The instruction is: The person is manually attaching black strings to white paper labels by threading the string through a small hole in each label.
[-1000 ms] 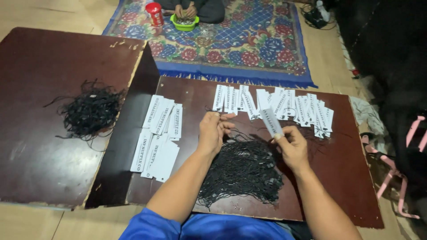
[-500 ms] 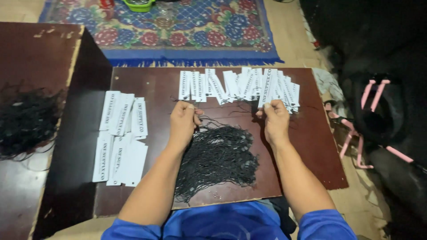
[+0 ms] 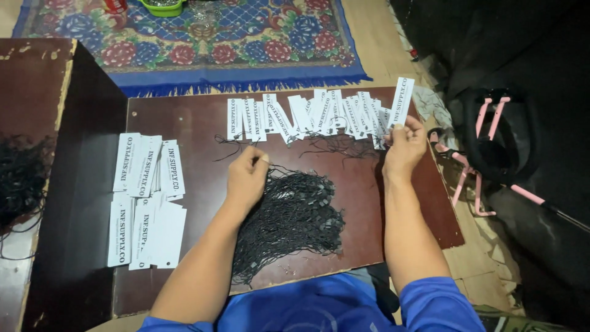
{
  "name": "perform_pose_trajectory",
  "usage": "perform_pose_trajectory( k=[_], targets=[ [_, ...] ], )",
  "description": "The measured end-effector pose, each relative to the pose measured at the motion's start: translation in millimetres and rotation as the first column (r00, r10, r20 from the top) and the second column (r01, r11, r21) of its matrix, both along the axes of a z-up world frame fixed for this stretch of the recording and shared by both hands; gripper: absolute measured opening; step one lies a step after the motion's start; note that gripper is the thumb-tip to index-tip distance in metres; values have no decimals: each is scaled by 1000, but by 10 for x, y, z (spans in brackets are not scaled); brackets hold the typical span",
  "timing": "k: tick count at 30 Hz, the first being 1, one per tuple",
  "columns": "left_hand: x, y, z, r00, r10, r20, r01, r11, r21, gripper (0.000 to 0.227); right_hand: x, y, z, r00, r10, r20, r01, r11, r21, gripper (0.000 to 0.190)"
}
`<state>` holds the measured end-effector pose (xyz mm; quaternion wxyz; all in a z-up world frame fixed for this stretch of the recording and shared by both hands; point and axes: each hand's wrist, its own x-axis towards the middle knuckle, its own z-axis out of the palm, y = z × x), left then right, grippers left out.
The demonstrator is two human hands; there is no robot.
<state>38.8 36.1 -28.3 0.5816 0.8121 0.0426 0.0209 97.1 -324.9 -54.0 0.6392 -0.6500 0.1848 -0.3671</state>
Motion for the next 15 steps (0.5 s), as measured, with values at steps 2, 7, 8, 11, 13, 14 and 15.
perform_pose_trajectory(
  k=[2,7,8,11,13,14,15],
  targets=[
    [3,8,23,1000,15,-4,-15,1000,-14,14,28,-92,-52,1000,-23,-9,23,999,-39,23],
    [23,19,-5,998,50,26,-50,999,-1,13,-10,-336,-250,937,-250,-242,69,815,-576,18],
    [33,26,-29,998,49,45,-50,999,23,13,-23,-359,-259,942,-268,-203,68,743,-665,18],
    [10,46,26,993,64,96,-74,992,106,12,-62,-192,-132,971,-193,-141,24,664,-748,18],
    [13,48,52,989,67,131,-89,982,169,12,-116,43,-36,986,-114,-118,-12,666,-746,19],
    [30,44,29,981,50,187,-94,967,237,13,-141,186,-8,983,-10,-182,-120,716,-688,19],
    [29,31,-4,971,26,236,-99,948,302,14,-193,316,12,965,97,-243,-231,749,-620,18]
  ],
)
